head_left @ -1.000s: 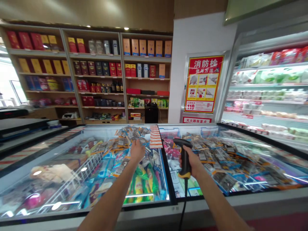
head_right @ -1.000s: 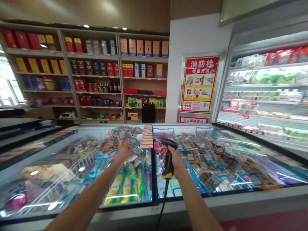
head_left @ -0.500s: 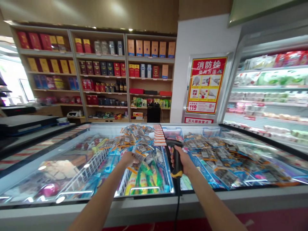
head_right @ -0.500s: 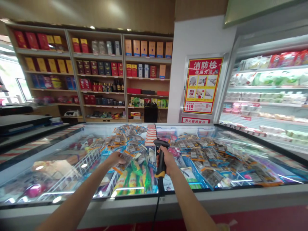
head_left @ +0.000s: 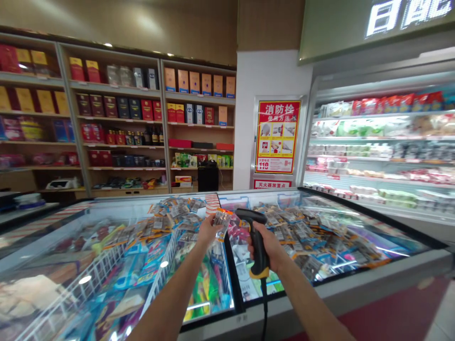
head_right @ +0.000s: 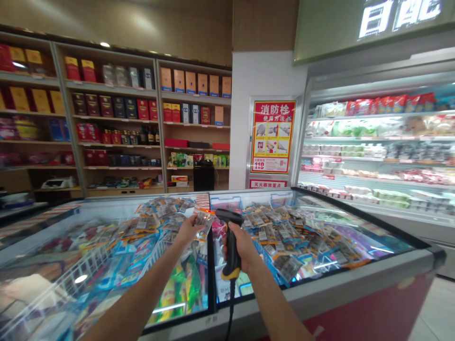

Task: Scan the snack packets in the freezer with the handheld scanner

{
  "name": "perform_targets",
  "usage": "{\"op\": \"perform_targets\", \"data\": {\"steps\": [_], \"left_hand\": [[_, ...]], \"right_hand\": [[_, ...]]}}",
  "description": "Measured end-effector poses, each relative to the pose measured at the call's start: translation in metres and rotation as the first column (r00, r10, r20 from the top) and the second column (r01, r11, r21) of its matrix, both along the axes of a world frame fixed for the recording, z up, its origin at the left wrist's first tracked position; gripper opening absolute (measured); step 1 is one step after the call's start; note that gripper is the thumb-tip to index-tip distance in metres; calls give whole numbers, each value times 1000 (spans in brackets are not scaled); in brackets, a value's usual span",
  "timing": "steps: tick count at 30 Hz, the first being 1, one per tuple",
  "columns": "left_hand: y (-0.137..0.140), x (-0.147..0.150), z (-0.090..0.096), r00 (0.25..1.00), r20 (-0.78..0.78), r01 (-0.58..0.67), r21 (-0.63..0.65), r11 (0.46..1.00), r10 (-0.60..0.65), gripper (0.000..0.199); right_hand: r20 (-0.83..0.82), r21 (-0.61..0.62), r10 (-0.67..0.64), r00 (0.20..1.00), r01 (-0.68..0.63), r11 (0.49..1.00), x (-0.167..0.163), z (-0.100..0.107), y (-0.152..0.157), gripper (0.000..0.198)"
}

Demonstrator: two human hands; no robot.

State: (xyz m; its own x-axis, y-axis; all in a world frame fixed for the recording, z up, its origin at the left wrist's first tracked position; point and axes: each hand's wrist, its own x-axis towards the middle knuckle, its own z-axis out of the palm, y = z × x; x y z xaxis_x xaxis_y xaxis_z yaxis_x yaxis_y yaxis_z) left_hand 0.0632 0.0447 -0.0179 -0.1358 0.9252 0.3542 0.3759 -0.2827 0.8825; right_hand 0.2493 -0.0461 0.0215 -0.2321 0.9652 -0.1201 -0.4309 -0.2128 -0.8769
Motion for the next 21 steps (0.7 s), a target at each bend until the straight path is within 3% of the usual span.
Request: {"op": "perform_targets", "data": {"steps": [6, 15, 21], "left_hand": [[12, 29, 2, 990, -134, -41, 24, 999, 44, 21], [33, 53, -13, 984, 91, 150, 49, 987, -154, 28], [36, 60, -15, 990, 59, 130, 38, 991, -132, 24]], "right_hand": [[-46, -21, 2, 999, -3, 1000, 20, 4, -2, 27], [-67, -34, 17, 998, -19, 999, 34, 4, -1, 31], [-57, -19, 14, 998, -15, 1000, 37, 0, 4, 30]]}}
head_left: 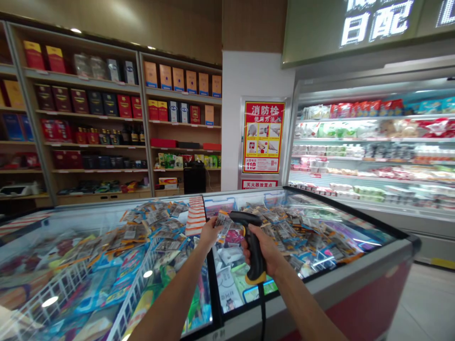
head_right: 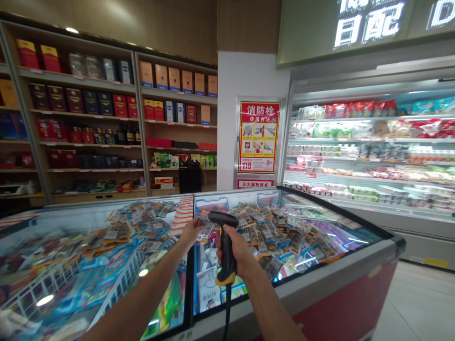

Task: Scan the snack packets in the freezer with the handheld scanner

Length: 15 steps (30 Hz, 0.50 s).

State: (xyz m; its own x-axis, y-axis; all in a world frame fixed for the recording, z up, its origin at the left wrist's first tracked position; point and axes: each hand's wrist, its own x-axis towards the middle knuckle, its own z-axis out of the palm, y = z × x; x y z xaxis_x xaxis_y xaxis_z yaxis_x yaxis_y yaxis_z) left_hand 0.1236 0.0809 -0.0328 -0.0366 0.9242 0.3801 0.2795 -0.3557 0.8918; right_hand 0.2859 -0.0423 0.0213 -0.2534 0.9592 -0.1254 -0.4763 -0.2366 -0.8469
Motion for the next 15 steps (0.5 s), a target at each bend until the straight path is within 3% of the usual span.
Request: {"op": "perform_targets", "data": {"steps": [7, 15], "left_hand": [[1, 8, 1, 1000, 9, 23, 6, 1000, -23, 27], [15, 31, -7, 997, 51, -47, -72, 996, 51, 34]], "right_hand": [[-3, 7, -31, 1000, 31, 1000, 4, -2, 3, 28], [3, 5, -219, 976, 219, 976, 44, -6, 18, 24]]}}
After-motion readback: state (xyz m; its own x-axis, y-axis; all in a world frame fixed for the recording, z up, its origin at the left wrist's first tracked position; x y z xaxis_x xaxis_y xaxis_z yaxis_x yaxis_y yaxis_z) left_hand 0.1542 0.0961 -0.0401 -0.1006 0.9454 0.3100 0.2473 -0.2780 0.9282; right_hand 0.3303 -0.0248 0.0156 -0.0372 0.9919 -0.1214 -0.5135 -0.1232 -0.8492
